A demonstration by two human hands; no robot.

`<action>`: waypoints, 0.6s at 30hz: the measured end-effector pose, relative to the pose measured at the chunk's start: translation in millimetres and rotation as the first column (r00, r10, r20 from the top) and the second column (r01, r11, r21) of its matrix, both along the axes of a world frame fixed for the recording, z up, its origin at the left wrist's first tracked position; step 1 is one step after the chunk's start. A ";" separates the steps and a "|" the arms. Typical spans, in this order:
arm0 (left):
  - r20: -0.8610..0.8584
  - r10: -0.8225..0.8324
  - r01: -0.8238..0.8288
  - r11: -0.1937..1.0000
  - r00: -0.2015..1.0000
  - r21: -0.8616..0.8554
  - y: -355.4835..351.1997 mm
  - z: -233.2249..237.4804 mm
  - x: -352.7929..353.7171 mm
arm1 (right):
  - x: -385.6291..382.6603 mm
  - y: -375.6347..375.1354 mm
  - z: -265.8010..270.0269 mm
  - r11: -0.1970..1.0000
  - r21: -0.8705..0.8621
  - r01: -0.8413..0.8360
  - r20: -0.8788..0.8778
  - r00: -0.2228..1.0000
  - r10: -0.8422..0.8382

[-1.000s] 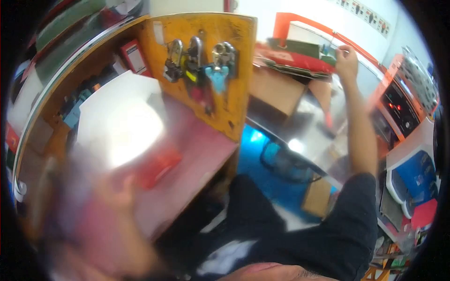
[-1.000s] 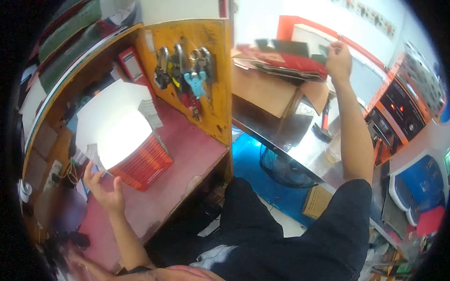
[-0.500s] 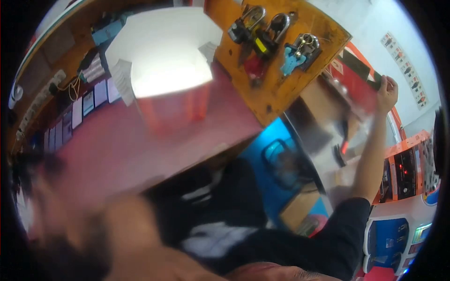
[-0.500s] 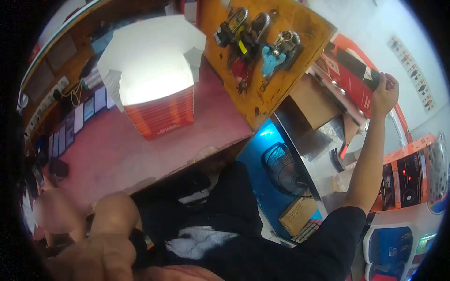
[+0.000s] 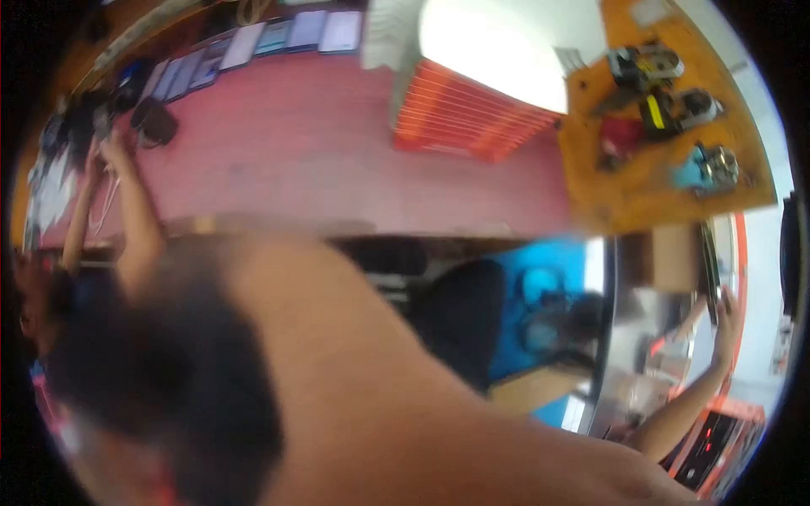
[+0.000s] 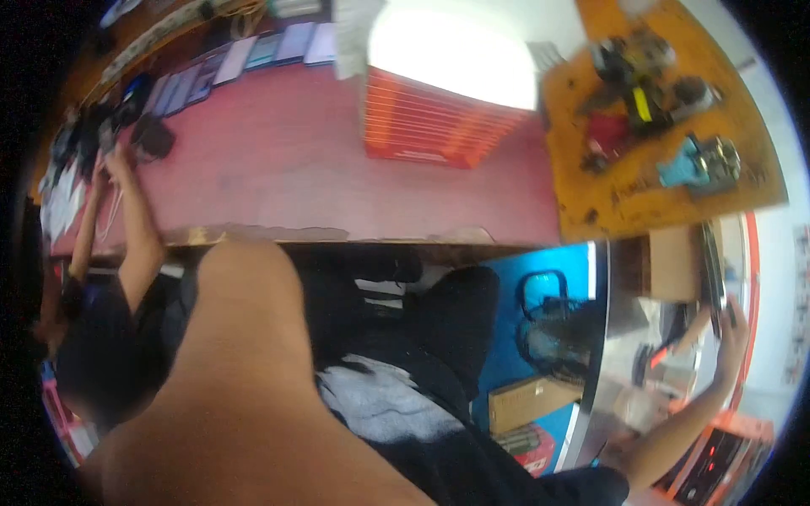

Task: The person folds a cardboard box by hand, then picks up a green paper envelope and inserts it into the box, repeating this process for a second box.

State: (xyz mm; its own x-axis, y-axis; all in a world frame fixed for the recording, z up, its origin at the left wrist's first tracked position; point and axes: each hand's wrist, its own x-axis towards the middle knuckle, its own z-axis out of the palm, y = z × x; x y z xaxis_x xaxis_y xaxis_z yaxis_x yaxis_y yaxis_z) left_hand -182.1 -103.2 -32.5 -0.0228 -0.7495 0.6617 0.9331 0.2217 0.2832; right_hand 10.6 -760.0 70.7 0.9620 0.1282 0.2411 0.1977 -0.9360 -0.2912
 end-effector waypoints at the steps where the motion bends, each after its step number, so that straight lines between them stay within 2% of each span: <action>1: 0.093 0.083 -0.082 0.996 0.992 -0.021 -3.3 3.5 -0.6 | -1.1 -0.4 1.7 0.997 -0.016 0.075 -0.084 0.994 -0.076; 2: 0.170 0.162 -0.157 0.987 0.972 -0.044 -5.1 5.4 1.5 | 0.9 -9.7 -2.1 0.987 0.084 0.137 -0.133 0.983 -0.125; 3: 0.231 0.217 -0.205 0.976 0.948 -0.077 -7.3 8.9 4.0 | -4.8 -7.9 1.9 0.970 0.092 0.224 -0.192 0.960 -0.203; 4: 0.280 0.267 -0.248 0.963 0.922 -0.101 -10.3 12.0 8.0 | -2.6 -13.9 -2.6 0.970 0.065 0.235 -0.123 0.966 -0.226; 5: 0.332 0.314 -0.287 0.949 0.889 -0.130 -12.9 15.8 10.4 | 3.8 -21.1 -7.1 0.982 0.100 0.159 -0.097 0.984 -0.150; 6: 0.367 0.352 -0.314 0.936 0.861 -0.160 -14.1 20.6 11.3 | 14.6 -37.8 -9.3 0.967 0.227 0.112 -0.094 0.991 -0.092; 8: 0.421 0.375 -0.325 0.927 0.826 -0.187 -19.6 27.6 14.6 | 34.3 -76.6 -11.5 0.978 0.172 0.122 0.057 0.989 -0.133; 15: 0.565 0.319 -0.258 0.948 0.761 -0.188 -63.9 46.0 31.8 | 62.6 -68.3 6.1 0.993 -0.028 0.111 0.456 0.886 -0.086; 17: 0.560 0.345 -0.304 0.938 0.754 -0.168 -65.4 48.1 28.5 | 62.7 -65.7 10.5 0.991 -0.045 0.128 0.574 0.815 -0.080; 18: 0.521 0.462 -0.468 0.874 0.718 -0.131 -57.6 43.0 21.6 | 59.5 -57.9 9.5 0.989 -0.014 0.145 0.610 0.785 -0.107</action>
